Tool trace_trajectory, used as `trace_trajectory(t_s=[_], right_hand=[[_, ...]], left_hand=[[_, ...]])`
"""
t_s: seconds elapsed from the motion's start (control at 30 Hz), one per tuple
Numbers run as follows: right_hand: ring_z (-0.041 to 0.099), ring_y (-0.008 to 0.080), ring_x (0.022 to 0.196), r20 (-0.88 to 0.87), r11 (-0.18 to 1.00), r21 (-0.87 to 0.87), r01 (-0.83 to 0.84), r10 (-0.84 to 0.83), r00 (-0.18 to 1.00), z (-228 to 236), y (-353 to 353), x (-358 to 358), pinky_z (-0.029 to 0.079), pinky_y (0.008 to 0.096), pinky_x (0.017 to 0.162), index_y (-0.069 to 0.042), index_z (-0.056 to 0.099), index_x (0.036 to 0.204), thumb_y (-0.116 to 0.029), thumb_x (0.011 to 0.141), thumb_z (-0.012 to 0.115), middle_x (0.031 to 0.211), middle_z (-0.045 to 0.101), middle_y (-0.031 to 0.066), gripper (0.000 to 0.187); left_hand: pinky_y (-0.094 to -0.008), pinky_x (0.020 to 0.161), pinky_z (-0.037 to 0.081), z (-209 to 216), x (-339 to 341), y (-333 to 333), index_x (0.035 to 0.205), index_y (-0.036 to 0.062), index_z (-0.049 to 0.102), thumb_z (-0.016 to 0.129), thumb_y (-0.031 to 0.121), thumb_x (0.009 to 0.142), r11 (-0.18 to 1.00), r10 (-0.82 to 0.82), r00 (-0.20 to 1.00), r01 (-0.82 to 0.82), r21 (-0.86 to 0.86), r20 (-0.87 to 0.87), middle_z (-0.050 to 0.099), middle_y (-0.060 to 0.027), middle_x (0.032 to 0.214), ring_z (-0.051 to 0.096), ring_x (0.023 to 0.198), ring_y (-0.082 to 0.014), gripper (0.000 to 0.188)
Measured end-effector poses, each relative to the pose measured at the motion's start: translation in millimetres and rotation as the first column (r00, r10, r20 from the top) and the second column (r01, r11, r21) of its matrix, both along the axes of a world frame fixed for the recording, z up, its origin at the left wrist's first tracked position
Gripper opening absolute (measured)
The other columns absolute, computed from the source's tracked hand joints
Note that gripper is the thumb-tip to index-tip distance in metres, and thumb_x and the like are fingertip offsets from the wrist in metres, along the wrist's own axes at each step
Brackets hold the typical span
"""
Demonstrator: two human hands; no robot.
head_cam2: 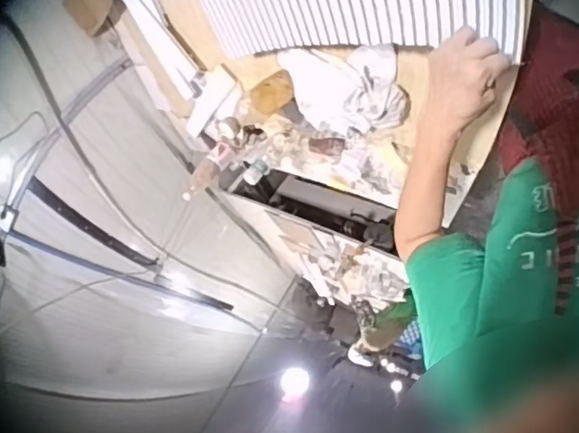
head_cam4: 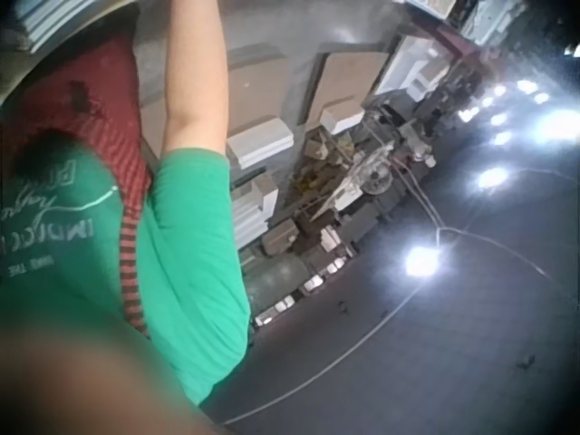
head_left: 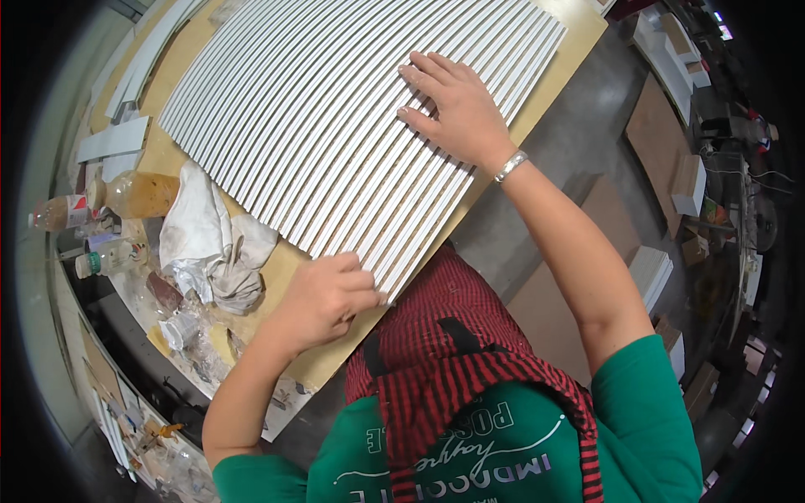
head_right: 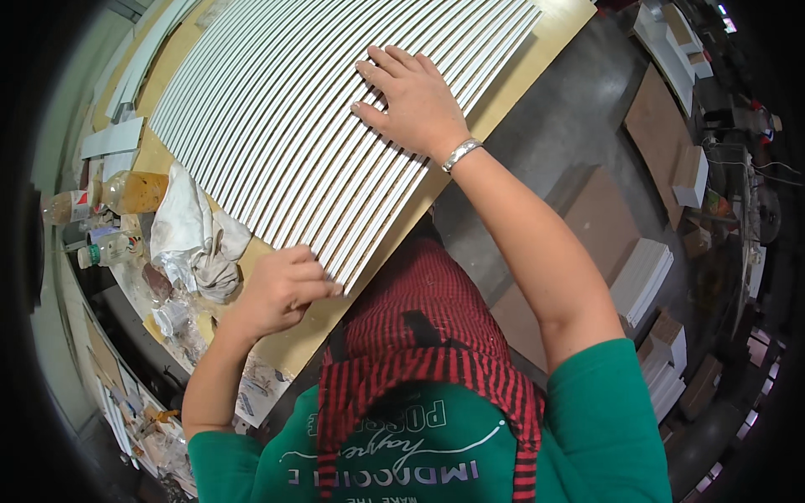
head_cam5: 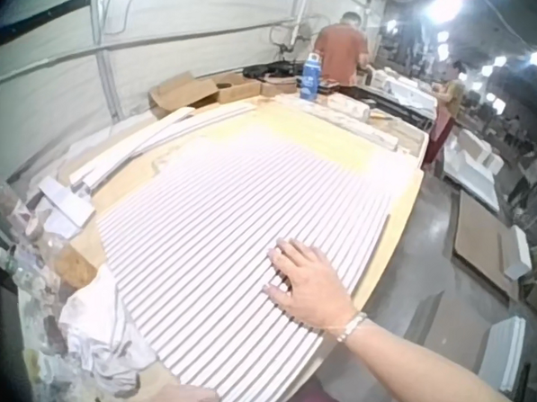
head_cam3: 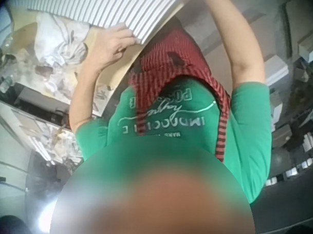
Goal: The person is cleaning and finishing a slatted furniture panel using a cloth, a liquid solvent, and a manual scraper.
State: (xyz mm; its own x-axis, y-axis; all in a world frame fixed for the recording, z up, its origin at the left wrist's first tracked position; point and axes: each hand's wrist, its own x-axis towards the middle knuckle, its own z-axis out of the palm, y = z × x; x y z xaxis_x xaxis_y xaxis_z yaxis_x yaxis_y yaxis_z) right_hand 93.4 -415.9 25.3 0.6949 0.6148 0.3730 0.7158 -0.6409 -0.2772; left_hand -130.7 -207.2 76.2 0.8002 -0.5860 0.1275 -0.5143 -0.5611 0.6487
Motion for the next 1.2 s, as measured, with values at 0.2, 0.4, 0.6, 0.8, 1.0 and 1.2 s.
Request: trace_trajectory(t_s=[0.2, 0.4, 0.6, 0.8, 1.0, 1.2], right_hand=[[0.044, 0.0283, 0.144, -0.015, 1.000, -0.019, -0.012, 0.012, 1.000, -0.6, 3.5, -0.9, 0.031, 0.0440, 0.122, -0.012, 0.062, 0.140, -0.045, 0.094, 0.065, 0.153, 0.053, 0.0098, 0.057], [0.043, 0.0299, 0.144, 0.009, 0.999, -0.033, 0.001, -0.001, 1.000, 0.3, -0.9, 1.4, 0.030, 0.0454, 0.122, -0.013, 0.059, 0.143, -0.046, 0.094, 0.066, 0.154, 0.051, 0.0092, 0.059], [0.042, 0.0298, 0.146, -0.027, 0.999, -0.030, -0.011, 0.011, 1.000, 1.2, 0.4, 2.1, 0.028, 0.0470, 0.124, -0.013, 0.059, 0.143, -0.047, 0.095, 0.064, 0.155, 0.051, 0.0088, 0.058], [0.042, 0.0287, 0.145, -0.018, 0.999, -0.036, -0.001, 0.001, 1.000, -2.8, 3.1, -0.3, 0.029, 0.0460, 0.123, -0.013, 0.060, 0.142, -0.046, 0.095, 0.065, 0.155, 0.051, 0.0088, 0.058], [0.043, 0.0296, 0.145, -0.001, 1.000, -0.031, 0.004, -0.004, 1.000, -0.8, -0.7, 0.9, 0.029, 0.0459, 0.123, -0.013, 0.059, 0.143, -0.046, 0.095, 0.064, 0.155, 0.051, 0.0090, 0.058], [0.043, 0.0286, 0.145, 0.001, 1.000, -0.028, 0.002, -0.002, 1.000, -1.5, 0.0, 0.5, 0.028, 0.0460, 0.124, -0.014, 0.059, 0.143, -0.047, 0.094, 0.064, 0.155, 0.050, 0.0087, 0.059]], left_hand=[[-0.0371, 0.060, 0.047, 0.5, -4.2, 5.9, 0.093, 0.0113, 0.078, 0.069, -0.004, 0.062, 0.995, 0.095, 0.995, -0.095, -0.006, -0.001, 0.058, -0.0016, 0.073, 0.056, 0.072, -0.0248, 0.035], [-0.0357, 0.060, 0.047, 1.6, -10.9, 4.7, 0.092, 0.0115, 0.079, 0.071, -0.003, 0.066, 0.992, 0.123, 0.992, -0.123, -0.033, 0.001, 0.058, -0.0017, 0.072, 0.057, 0.072, -0.0244, 0.031], [-0.0360, 0.060, 0.046, 0.3, -19.1, 11.8, 0.092, 0.0108, 0.078, 0.072, -0.002, 0.066, 0.990, 0.139, 0.990, -0.139, -0.026, -0.006, 0.058, -0.0012, 0.073, 0.056, 0.072, -0.0239, 0.030], [-0.0361, 0.059, 0.045, 1.0, -8.6, 10.0, 0.092, 0.0125, 0.079, 0.072, -0.002, 0.066, 0.985, 0.169, 0.984, -0.170, 0.011, 0.050, 0.058, -0.0009, 0.073, 0.055, 0.072, -0.0231, 0.031], [-0.0361, 0.059, 0.045, 2.5, -8.1, 12.4, 0.090, 0.0114, 0.079, 0.073, -0.002, 0.066, 0.987, 0.157, 0.987, -0.156, -0.029, 0.029, 0.059, -0.0011, 0.071, 0.055, 0.071, -0.0225, 0.028], [-0.0372, 0.058, 0.043, 4.7, -8.2, 18.1, 0.089, 0.0106, 0.079, 0.073, -0.002, 0.067, 0.987, 0.161, 0.986, -0.162, 0.004, 0.030, 0.058, -0.0017, 0.070, 0.053, 0.069, -0.0231, 0.026]])
